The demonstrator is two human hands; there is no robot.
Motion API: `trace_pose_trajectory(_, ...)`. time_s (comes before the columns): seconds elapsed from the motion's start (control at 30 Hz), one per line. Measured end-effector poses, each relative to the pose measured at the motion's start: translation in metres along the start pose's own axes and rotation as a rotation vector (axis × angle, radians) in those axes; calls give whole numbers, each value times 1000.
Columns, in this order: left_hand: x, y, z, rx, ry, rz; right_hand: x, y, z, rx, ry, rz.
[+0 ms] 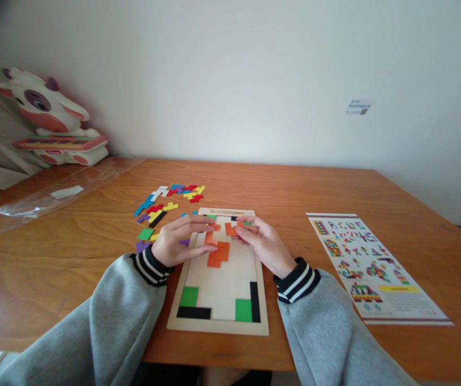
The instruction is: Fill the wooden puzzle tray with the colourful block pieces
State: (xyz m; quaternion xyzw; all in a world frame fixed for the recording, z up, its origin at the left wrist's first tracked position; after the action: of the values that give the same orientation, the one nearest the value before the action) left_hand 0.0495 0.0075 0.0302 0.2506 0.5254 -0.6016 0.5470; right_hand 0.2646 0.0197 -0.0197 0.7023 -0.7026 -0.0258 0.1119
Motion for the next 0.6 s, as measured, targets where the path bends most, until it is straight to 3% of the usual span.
trace_pose_trajectory(0.13, 11, -11, -15, -66, 94, -183, -6, -10, -5, 91, -129, 83)
trace_pose_trajectory(0.27, 18, -12, -22, -111, 112, -280, -5, -11, -9, 157, -210, 114)
trace_pose_trajectory(0.4, 20, -8, -22, -100, 93, -332, -3, -8, -10, 255, -238, 101)
trace_pose_trajectory(0.6, 20, -6, -18, -95, 15, -299, -5, -9, -7, 246, -226, 143)
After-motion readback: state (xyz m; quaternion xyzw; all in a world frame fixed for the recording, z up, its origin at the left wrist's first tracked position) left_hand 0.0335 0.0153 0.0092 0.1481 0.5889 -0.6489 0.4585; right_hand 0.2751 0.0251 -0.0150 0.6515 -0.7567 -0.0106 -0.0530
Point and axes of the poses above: each hand's wrist, its own x-axis away from the middle knuckle, its own y-axis out of the palm, z = x × y, the point moved 4 cm from there along -x, towards the middle knuckle, and after that the axes turned 13 degrees about z, right-handed, at the moved point
